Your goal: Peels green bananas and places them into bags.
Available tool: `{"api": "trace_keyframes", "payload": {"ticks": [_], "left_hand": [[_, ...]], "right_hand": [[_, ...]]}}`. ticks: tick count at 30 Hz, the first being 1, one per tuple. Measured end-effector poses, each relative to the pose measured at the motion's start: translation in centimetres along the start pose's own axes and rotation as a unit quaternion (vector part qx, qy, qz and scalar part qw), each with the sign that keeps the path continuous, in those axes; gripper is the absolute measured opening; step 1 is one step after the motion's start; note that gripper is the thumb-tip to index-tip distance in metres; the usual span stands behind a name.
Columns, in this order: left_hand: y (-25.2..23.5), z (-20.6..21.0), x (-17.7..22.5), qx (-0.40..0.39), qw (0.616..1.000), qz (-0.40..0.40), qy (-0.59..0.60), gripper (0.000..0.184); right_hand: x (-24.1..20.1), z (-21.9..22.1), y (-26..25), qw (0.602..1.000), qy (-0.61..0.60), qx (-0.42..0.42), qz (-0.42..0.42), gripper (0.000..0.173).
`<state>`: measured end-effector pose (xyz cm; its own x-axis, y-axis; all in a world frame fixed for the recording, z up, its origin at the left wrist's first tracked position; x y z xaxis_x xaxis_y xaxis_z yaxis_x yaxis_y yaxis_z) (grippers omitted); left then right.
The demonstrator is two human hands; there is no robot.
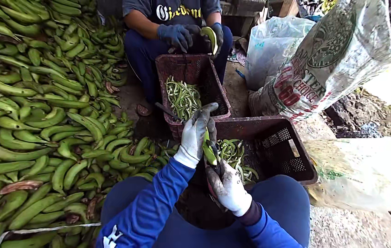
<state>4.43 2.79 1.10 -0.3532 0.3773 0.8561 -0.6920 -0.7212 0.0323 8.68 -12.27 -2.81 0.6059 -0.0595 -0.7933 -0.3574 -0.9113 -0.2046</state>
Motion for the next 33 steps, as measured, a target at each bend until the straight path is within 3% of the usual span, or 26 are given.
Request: {"api": "trace_keyframes", "payload": {"ticks": [6, 12, 16, 19, 23, 25, 30, 33], "left_hand": [[-0.1, 0.0, -2.4, -0.029, 0.996, -0.039, 0.078, 0.058], [0.1, 0.1, -3.1, -0.028, 0.997, -0.057, 0.041, 0.072], [1.1, 1.3, -4.5, -0.022, 0.997, -0.079, -0.006, 0.072], [1.3, 1.7, -5.4, -0.075, 0.993, -0.076, -0.048, 0.072], [1.5, 1.4, -5.3, -0.098, 0.990, -0.075, -0.062, 0.050], [1.5, 1.8, -4.5, -0.081, 0.990, -0.064, -0.098, 0.057], [1.6, 4.1, -4.9, -0.151, 0.983, -0.009, -0.100, 0.078], [0.9, 3.5, -4.7, -0.181, 0.980, -0.014, -0.083, 0.065]], "right_hand": [[0.7, -0.6, -0.8, 1.000, 0.004, 0.014, -0.002, 0.036], [1.3, -1.0, -1.0, 1.000, 0.003, 0.005, 0.013, 0.034], [2.3, -1.5, -1.4, 0.999, 0.008, 0.034, 0.003, 0.037], [3.0, -1.8, -1.4, 1.000, 0.006, 0.016, 0.025, 0.038], [2.7, -2.1, -1.3, 0.999, -0.036, 0.005, 0.038, 0.035], [2.0, -2.9, -1.3, 0.995, -0.095, 0.021, 0.037, 0.043], [2.0, -6.4, 0.5, 0.983, -0.125, 0.132, 0.017, 0.044], [1.2, -14.8, 3.0, 0.962, -0.031, 0.272, -0.006, 0.032]]}}
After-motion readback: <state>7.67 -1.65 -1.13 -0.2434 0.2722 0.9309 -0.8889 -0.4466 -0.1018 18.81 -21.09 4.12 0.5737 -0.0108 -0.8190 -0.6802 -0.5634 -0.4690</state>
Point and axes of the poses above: each hand's wrist, its own y-axis away from the middle knuckle, its own z-axis out of the palm, x = y × z, the point moved 6 cm from there along -y, towards the middle knuckle, and after that the axes turned 5 degrees about -z, right-handed, at the moved point
